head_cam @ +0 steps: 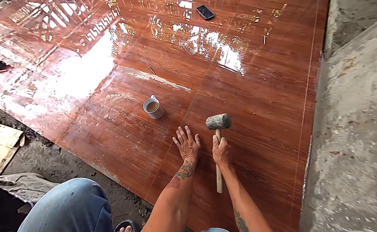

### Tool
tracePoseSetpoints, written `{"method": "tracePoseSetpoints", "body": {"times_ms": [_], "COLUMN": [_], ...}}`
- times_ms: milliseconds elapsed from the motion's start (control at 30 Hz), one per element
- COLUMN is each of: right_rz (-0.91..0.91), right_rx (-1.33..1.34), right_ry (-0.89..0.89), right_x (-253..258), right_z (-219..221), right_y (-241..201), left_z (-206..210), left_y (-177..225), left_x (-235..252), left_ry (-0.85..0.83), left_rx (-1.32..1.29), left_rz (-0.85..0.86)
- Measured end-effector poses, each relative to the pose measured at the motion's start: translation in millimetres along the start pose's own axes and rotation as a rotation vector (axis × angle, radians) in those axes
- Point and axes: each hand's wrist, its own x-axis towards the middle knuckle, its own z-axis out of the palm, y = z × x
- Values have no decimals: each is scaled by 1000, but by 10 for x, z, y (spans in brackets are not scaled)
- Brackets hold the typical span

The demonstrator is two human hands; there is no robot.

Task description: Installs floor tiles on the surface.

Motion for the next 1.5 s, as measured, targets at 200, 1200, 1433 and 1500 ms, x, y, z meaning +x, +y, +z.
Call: {"method": "tracePoseSetpoints", "body": {"times_ms": [200, 1200, 1433, 1500], "right_rz": [-26, -10, -6, 9], "right_rx": [-52, -66, -82, -98], "right_ry": [-38, -114, -101, -144], "right_x": [32, 97, 81, 105], "right_z": [5, 5, -21, -92], "right_y": [-124, -152, -89, -95], "left_z": [-27, -4, 69, 75], "left_y": [11, -10, -15, -6], "left_x": [-3, 1, 6, 2], "left_ry": [6, -4, 28, 7], "left_rx": [3, -2, -18, -18], "left_rz": [5, 47, 45, 44]}}
